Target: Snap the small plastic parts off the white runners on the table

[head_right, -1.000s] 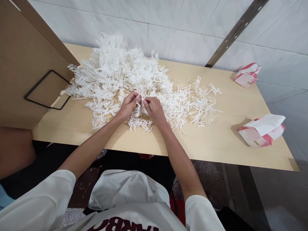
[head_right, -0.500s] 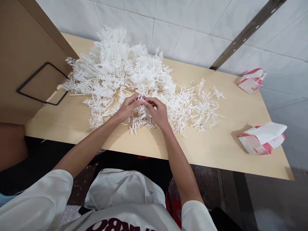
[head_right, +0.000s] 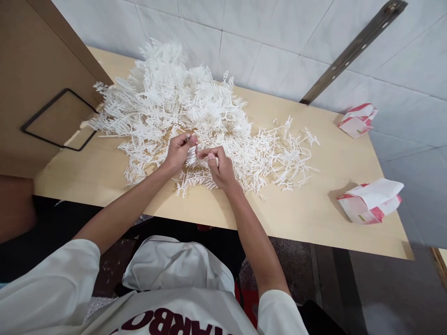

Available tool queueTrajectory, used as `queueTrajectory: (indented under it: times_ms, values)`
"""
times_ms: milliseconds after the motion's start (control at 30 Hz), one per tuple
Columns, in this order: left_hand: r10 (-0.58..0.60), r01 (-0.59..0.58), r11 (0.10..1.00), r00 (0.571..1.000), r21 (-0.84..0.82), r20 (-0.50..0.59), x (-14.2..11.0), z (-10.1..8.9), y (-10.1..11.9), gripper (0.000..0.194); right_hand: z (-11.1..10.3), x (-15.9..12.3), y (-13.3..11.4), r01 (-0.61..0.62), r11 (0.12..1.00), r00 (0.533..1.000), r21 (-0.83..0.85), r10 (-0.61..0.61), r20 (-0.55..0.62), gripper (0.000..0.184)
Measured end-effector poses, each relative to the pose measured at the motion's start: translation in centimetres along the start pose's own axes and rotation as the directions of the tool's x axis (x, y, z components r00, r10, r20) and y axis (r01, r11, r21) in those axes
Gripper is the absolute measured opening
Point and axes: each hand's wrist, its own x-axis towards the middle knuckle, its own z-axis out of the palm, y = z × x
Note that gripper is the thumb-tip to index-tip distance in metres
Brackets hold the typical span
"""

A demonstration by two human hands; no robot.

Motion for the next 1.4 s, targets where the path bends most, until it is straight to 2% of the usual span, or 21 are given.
queueTrajectory:
  times_ms: [67,100,167,267,333,400,433,467,533,733,867,967,1067,1200,1333,1400]
  values:
    - [-0.045,0.045,0.998,0.999,-0.039,-0.012,0.0,-0.2,0.3,0.040,-0.3,0.3,0.1,0.025,0.991,0.998,-0.130,-0.032,-0.052,0.027]
    - [-0.070,0.070,0.996,0.998,-0.046,0.005,-0.1,-0.2,0.6,0.041,-0.4,0.5,0.3,0.026,0.980,0.992,-0.198,-0.049,-0.114,0.028]
    - [-0.092,0.095,0.995,0.993,-0.036,0.073,-0.4,0.0,1.2,0.043,-0.7,0.8,0.7,-0.030,0.955,0.963,-0.295,-0.051,-0.263,0.029]
    - [-0.046,0.042,0.996,0.997,0.077,0.059,-0.9,0.4,1.9,0.047,-1.0,1.1,1.0,-0.135,0.934,0.913,-0.331,-0.013,-0.408,0.027]
    - [-0.003,-0.004,0.982,0.999,0.189,0.037,-1.3,0.5,2.1,0.048,-1.0,1.1,0.8,-0.135,0.944,0.932,-0.303,0.017,-0.362,0.028]
    - [0.031,-0.035,0.963,0.999,0.267,0.018,-1.6,0.5,2.2,0.047,-0.8,0.9,0.4,-0.079,0.956,0.986,-0.282,0.033,-0.165,0.029]
    - [0.043,-0.045,0.957,0.999,0.286,0.014,-1.6,0.5,2.2,0.048,-0.6,0.8,0.2,-0.042,0.957,0.999,-0.286,0.030,-0.045,0.030]
    - [0.050,-0.053,0.955,0.999,0.290,0.018,-1.7,0.4,2.2,0.048,-0.5,0.7,0.1,-0.005,0.951,0.999,-0.308,0.021,0.048,0.030]
    - [0.045,-0.053,0.964,0.998,0.261,0.038,-1.6,0.3,2.1,0.049,-0.1,0.6,0.0,0.035,0.938,0.993,-0.345,0.006,0.117,0.029]
    - [-0.055,0.051,0.998,0.994,0.042,0.097,-0.8,0.4,1.9,0.055,-0.3,0.7,0.0,-0.036,0.975,0.997,-0.218,0.049,0.055,0.022]
    - [-0.083,0.094,0.993,0.985,-0.068,0.149,-0.8,0.5,2.4,0.045,-0.5,0.8,0.2,-0.139,0.987,0.990,-0.077,0.138,-0.017,0.026]
    - [-0.139,0.172,0.979,0.957,-0.112,0.255,-1.0,0.5,2.6,0.045,-0.5,0.7,0.4,-0.161,0.987,0.981,-0.020,0.158,-0.112,0.026]
    - [-0.182,0.226,0.971,0.912,-0.080,0.369,-1.0,0.4,2.1,0.045,-0.4,0.7,0.6,-0.170,0.984,0.968,-0.046,0.158,-0.197,0.022]
    - [-0.149,0.140,0.989,0.900,0.052,0.410,-0.9,0.4,1.5,0.038,-0.1,0.5,0.9,-0.188,0.974,0.963,-0.124,0.158,-0.219,0.017]
    - [-0.112,0.064,0.991,0.880,0.119,0.462,-1.3,0.4,1.9,0.032,0.0,0.3,1.1,-0.249,0.968,0.952,-0.043,0.236,-0.194,0.024]
    - [-0.114,0.045,0.988,0.854,0.146,0.507,-1.6,0.4,2.3,0.030,-0.1,0.5,1.1,-0.251,0.967,0.950,0.042,0.254,-0.179,0.029]
